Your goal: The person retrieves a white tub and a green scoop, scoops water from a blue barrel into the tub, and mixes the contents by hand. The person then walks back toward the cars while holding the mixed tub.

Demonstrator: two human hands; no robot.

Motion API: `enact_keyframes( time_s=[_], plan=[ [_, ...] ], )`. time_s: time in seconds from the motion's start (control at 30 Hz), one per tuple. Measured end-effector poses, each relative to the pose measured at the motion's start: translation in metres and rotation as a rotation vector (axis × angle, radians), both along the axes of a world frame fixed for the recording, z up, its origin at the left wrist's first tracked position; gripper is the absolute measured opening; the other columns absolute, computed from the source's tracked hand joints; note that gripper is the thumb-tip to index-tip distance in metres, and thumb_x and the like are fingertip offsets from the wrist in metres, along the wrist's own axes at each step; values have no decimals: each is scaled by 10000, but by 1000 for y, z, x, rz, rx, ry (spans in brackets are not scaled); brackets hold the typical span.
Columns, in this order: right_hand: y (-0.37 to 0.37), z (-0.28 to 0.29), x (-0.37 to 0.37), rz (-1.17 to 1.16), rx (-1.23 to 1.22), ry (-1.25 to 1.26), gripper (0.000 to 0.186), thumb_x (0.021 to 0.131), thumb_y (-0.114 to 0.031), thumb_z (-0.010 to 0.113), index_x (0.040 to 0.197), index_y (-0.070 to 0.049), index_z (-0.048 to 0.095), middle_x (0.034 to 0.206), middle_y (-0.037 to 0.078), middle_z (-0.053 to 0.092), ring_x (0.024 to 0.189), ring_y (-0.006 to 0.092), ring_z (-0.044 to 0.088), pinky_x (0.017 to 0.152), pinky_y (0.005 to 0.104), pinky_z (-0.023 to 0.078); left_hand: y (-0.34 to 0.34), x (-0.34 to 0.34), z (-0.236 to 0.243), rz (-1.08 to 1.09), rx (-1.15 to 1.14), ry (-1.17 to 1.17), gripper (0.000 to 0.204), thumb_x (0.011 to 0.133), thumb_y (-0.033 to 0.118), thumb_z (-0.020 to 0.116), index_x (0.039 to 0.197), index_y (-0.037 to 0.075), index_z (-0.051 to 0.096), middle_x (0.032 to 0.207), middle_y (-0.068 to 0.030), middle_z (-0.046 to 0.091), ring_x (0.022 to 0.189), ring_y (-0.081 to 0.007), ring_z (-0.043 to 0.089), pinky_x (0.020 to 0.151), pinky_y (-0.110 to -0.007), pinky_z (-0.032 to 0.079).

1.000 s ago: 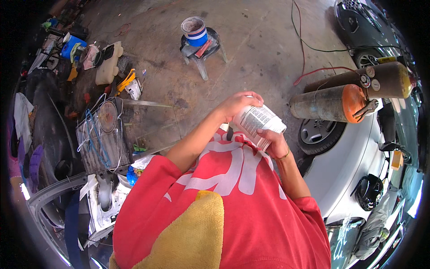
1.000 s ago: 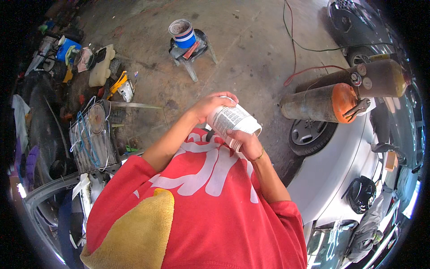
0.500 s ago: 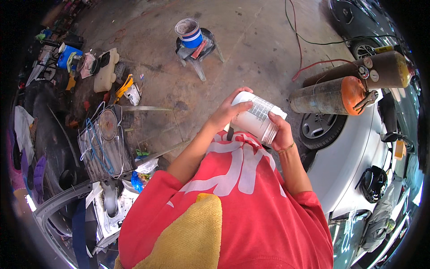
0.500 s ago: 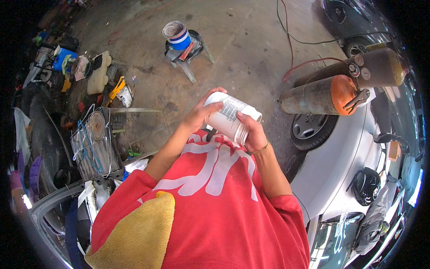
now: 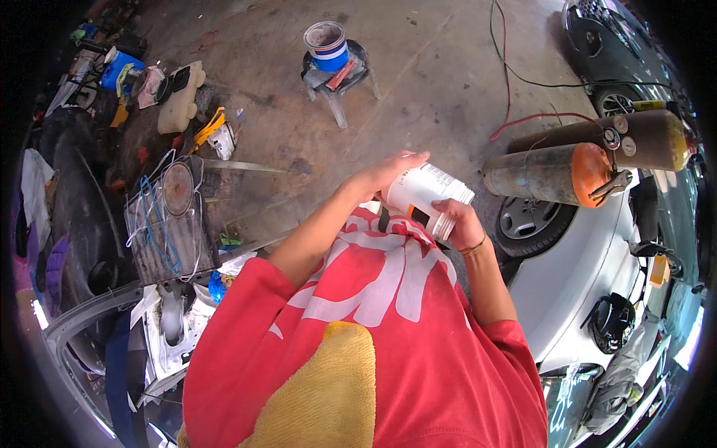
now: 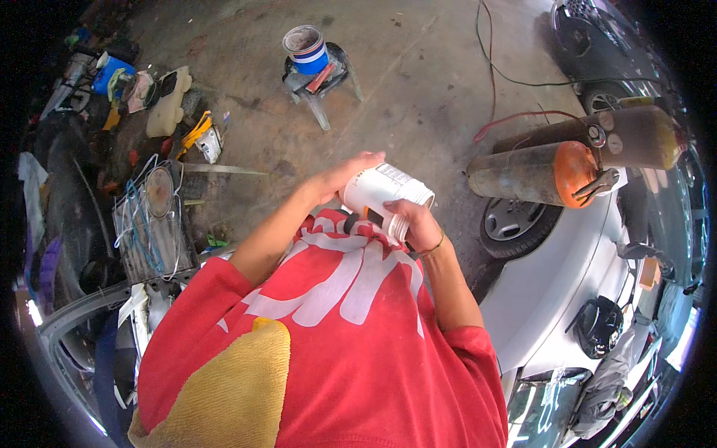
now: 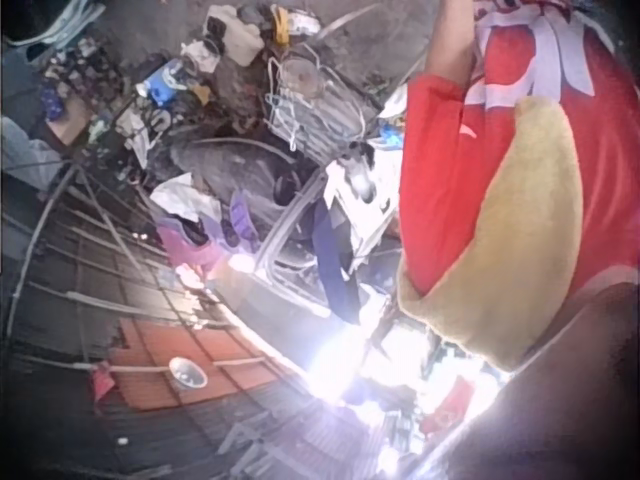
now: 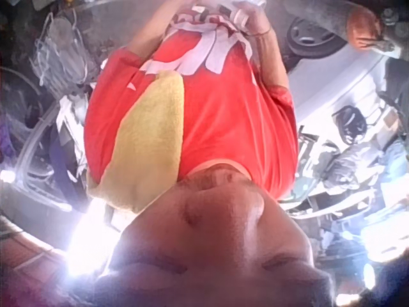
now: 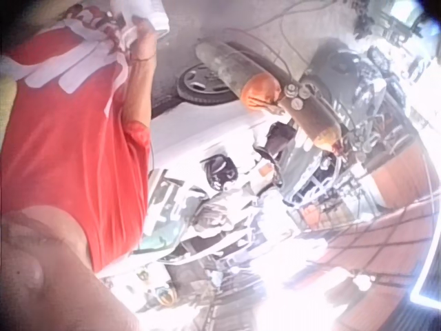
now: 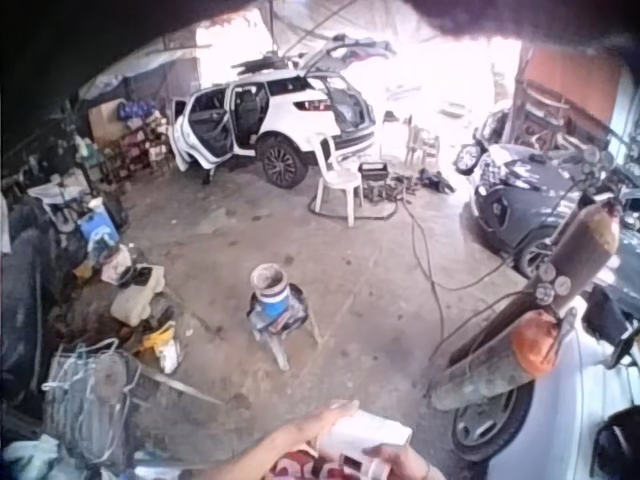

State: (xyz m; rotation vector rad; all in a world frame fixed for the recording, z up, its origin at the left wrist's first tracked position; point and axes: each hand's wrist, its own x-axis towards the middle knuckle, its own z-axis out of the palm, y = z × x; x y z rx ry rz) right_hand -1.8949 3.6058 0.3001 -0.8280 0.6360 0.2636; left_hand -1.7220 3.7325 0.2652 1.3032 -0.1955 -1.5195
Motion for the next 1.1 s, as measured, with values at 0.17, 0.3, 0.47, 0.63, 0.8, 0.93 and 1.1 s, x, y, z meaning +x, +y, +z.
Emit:
enact_keyframes(
  time_s=[0.17, 0.3, 0.47, 0.63, 0.8, 0.93, 1.1],
  plan=[
    [-1, 12, 2, -255, 261, -117, 485, 871, -189, 547, 1292, 41, 480, 1112, 172, 629, 927, 295, 671, 794, 385, 584, 9, -17, 2, 91, -446, -293, 559, 878, 342, 678, 1352, 136, 465, 1127, -71, 570, 1106, -175, 522, 912, -349, 456],
    [5, 13, -1, -275, 94, -88, 445, 876, -147, 565, 1277, 35, 499, 1132, 156, 625, 899, 239, 656, 774, 356, 574, 0, -19, -4, 139, -290, -183, 407, 903, 278, 642, 1264, 132, 524, 1123, -71, 581, 1044, -166, 574, 841, -305, 497],
    [-2, 1, -2, -73, 52, -115, 371, 860, -144, 594, 1183, 37, 558, 1001, 110, 655, 811, 186, 657, 719, 309, 570, -6, -16, 1, 146, -126, -76, 349, 881, 325, 644, 1146, 103, 595, 1023, -61, 620, 923, -162, 612, 769, -293, 492],
    [5, 10, 0, 137, 27, -28, 322, 871, -196, 572, 1106, 23, 581, 874, 82, 657, 745, 183, 668, 644, 307, 566, 4, -18, -22, 143, -38, 33, 347, 928, 341, 589, 1150, 74, 602, 1031, -56, 638, 921, -162, 630, 786, -297, 499],
    [-3, 7, 8, -148, 351, -143, 450, 888, -267, 512, 1237, 17, 534, 972, 132, 656, 844, 263, 671, 814, 396, 554, 13, -29, 1, 259, -457, 191, 522, 933, 357, 584, 1397, 161, 447, 1206, -72, 541, 1111, -178, 551, 905, -345, 468],
    [3, 22, 7, -222, 229, -143, 455, 892, -210, 573, 1264, 45, 510, 1114, 159, 647, 970, 281, 666, 863, 403, 552, 12, -42, -7, 407, -344, -205, 427, 919, 328, 588, 1284, 113, 529, 1117, -64, 575, 1023, -157, 555, 875, -308, 448],
    [11, 24, 4, -119, -20, -244, 416, 847, -109, 616, 1228, 40, 542, 1114, 140, 649, 996, 248, 654, 890, 374, 538, -1, -32, 9, 378, -149, -154, 402, 906, 374, 577, 1182, 81, 589, 1050, -61, 605, 993, -156, 570, 809, -304, 468]
  ],
)
